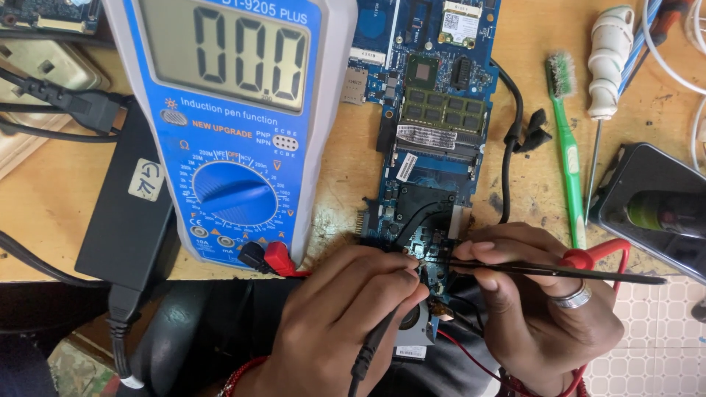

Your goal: Using a digital multimeter to inspect and test circuits on a laptop motherboard for repair.

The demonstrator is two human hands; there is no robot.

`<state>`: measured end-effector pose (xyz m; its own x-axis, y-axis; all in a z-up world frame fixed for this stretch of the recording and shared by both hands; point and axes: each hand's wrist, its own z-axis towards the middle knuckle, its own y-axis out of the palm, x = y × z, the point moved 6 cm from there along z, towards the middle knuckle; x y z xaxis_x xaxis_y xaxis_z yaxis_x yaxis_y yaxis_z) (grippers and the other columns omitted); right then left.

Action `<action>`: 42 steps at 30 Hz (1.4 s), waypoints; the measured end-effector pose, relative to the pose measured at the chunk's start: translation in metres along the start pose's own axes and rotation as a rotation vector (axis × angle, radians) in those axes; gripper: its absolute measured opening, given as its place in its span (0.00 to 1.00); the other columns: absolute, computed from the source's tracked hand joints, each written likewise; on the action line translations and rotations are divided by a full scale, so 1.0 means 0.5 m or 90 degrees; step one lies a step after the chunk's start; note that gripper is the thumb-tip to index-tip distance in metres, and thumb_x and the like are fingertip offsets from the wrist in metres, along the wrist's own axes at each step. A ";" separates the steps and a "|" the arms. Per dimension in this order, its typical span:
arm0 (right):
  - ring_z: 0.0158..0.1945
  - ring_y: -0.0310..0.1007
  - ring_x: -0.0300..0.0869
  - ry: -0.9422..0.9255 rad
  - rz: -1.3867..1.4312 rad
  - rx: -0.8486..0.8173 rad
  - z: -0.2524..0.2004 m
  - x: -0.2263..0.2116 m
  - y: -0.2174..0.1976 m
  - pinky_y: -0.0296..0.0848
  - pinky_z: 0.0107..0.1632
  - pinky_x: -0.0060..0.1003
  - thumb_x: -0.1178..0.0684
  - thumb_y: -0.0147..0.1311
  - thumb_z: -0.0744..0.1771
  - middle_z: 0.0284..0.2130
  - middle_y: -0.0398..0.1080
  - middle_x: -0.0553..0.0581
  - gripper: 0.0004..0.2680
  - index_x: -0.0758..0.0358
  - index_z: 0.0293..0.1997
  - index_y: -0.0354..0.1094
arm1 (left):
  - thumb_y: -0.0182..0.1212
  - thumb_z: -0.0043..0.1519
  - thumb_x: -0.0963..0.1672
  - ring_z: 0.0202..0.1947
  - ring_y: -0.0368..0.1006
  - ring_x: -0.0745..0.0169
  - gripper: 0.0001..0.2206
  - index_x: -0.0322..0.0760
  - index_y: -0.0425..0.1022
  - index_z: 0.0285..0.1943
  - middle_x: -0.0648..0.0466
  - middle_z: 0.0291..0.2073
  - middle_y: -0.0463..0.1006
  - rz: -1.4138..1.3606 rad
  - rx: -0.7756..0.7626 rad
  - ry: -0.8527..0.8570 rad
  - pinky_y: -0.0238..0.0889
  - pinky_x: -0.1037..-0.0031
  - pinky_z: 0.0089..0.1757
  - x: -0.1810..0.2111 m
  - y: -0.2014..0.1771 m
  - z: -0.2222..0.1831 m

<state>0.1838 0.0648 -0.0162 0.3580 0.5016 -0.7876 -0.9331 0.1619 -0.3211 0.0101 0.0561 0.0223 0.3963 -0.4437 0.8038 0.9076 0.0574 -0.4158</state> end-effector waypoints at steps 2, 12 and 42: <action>0.39 0.82 0.55 0.004 0.000 0.008 0.002 -0.001 0.000 0.86 0.48 0.48 0.62 0.53 0.67 0.34 0.74 0.69 0.03 0.68 0.37 0.62 | 0.62 0.64 0.36 0.35 0.76 0.47 0.04 0.26 0.72 0.38 0.42 0.35 0.79 -0.001 -0.001 -0.004 0.72 0.62 0.41 0.001 -0.001 0.001; 0.40 0.81 0.57 0.014 -0.019 -0.016 0.011 -0.012 0.004 0.85 0.49 0.48 0.62 0.53 0.67 0.35 0.75 0.70 0.03 0.70 0.36 0.63 | 0.60 0.65 0.36 0.36 0.76 0.46 0.03 0.25 0.71 0.40 0.40 0.36 0.78 -0.003 -0.002 0.019 0.72 0.62 0.41 0.004 -0.003 0.002; 0.38 0.82 0.59 -0.071 0.012 -0.030 0.021 -0.025 0.007 0.85 0.46 0.53 0.63 0.54 0.66 0.35 0.73 0.73 0.04 0.70 0.39 0.62 | 0.61 0.65 0.36 0.36 0.76 0.48 0.03 0.25 0.72 0.38 0.42 0.35 0.79 -0.021 0.017 0.009 0.69 0.61 0.41 0.019 -0.014 0.003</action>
<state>0.1758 0.0678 -0.0018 0.3318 0.5960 -0.7312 -0.9362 0.1129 -0.3328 0.0075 0.0528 0.0334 0.3638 -0.4589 0.8106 0.9238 0.0666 -0.3769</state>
